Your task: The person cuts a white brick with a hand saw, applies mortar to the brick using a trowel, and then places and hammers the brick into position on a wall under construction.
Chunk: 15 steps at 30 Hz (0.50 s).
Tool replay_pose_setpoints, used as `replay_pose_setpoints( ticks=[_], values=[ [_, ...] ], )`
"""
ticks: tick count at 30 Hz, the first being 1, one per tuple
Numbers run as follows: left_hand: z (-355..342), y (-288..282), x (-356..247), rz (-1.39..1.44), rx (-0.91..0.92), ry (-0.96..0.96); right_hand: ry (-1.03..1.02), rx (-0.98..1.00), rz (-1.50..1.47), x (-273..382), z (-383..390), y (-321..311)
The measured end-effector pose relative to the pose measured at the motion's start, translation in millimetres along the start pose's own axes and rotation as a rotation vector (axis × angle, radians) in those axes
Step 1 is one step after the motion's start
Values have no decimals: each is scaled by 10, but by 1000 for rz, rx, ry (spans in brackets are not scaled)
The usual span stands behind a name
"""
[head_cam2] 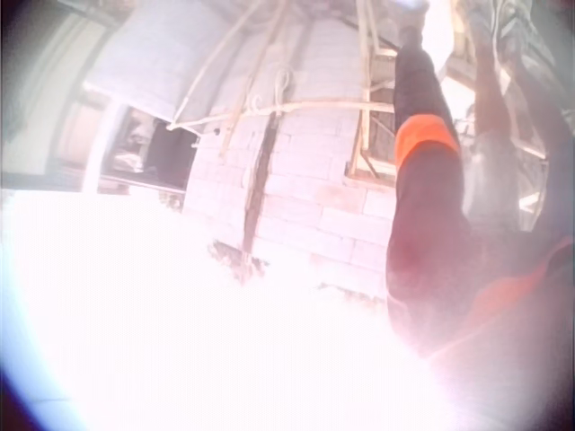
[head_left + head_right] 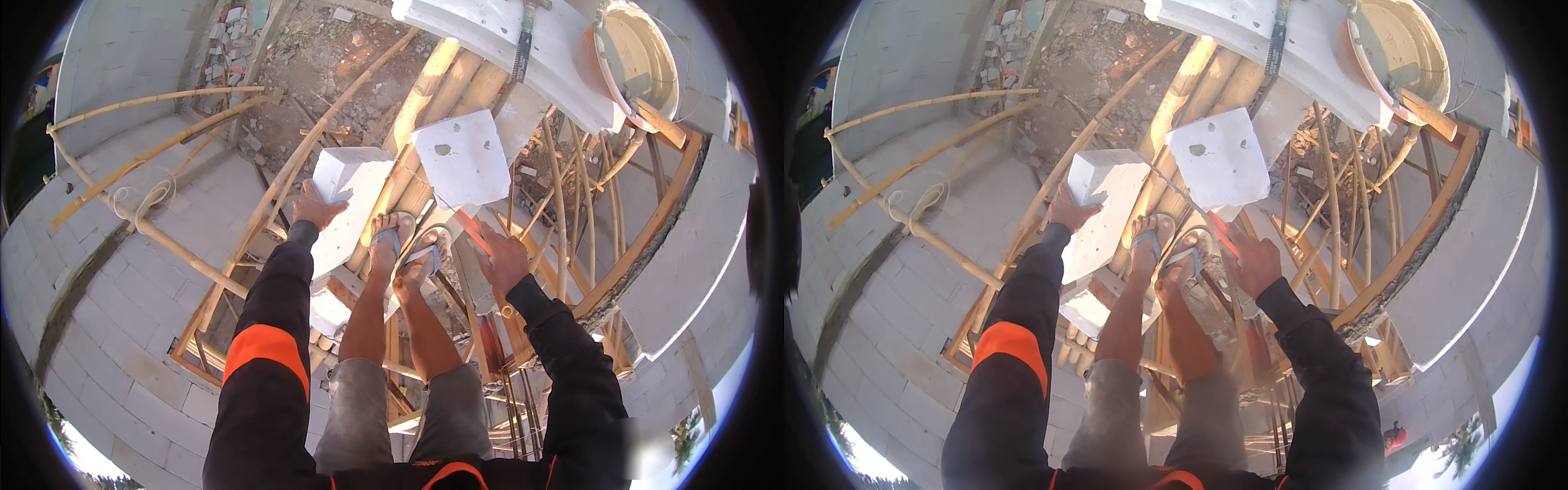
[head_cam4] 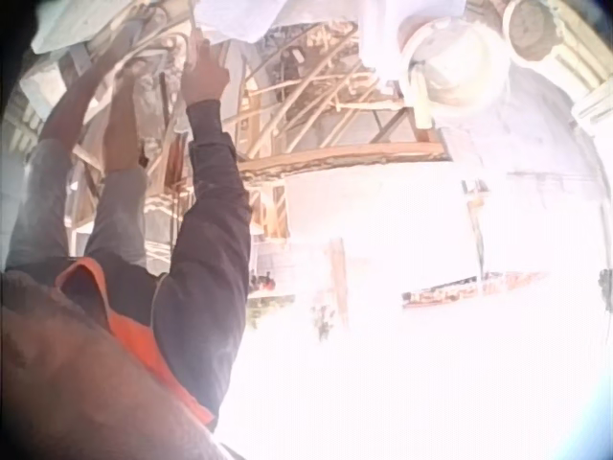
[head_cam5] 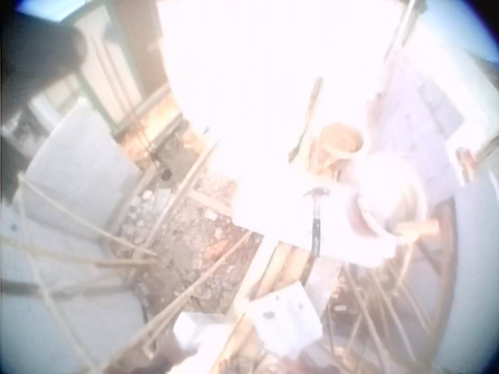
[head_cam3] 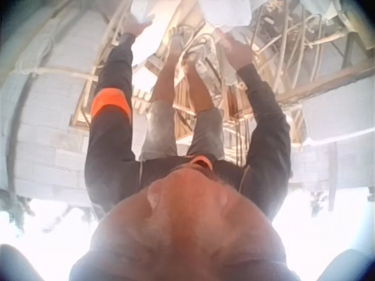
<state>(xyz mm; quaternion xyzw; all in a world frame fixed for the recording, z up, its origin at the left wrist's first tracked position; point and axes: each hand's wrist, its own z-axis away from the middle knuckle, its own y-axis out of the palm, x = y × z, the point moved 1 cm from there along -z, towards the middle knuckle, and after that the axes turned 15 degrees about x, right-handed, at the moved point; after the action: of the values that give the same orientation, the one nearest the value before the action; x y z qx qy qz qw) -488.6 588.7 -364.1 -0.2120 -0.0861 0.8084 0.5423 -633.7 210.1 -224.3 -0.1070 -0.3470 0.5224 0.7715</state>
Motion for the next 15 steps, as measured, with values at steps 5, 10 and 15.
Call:
replay_pose_setpoints(
  ticks=[5,10,15],
  values=[
    [71,60,15,-8,-14,48,96,79,44,-115,-36,-147],
    [154,55,-84,-142,-36,0,34,-238,274,-680,-145,-525],
    [190,109,-16,-232,-103,-2,127,-225,448,-1452,-826,-726]
  ],
)
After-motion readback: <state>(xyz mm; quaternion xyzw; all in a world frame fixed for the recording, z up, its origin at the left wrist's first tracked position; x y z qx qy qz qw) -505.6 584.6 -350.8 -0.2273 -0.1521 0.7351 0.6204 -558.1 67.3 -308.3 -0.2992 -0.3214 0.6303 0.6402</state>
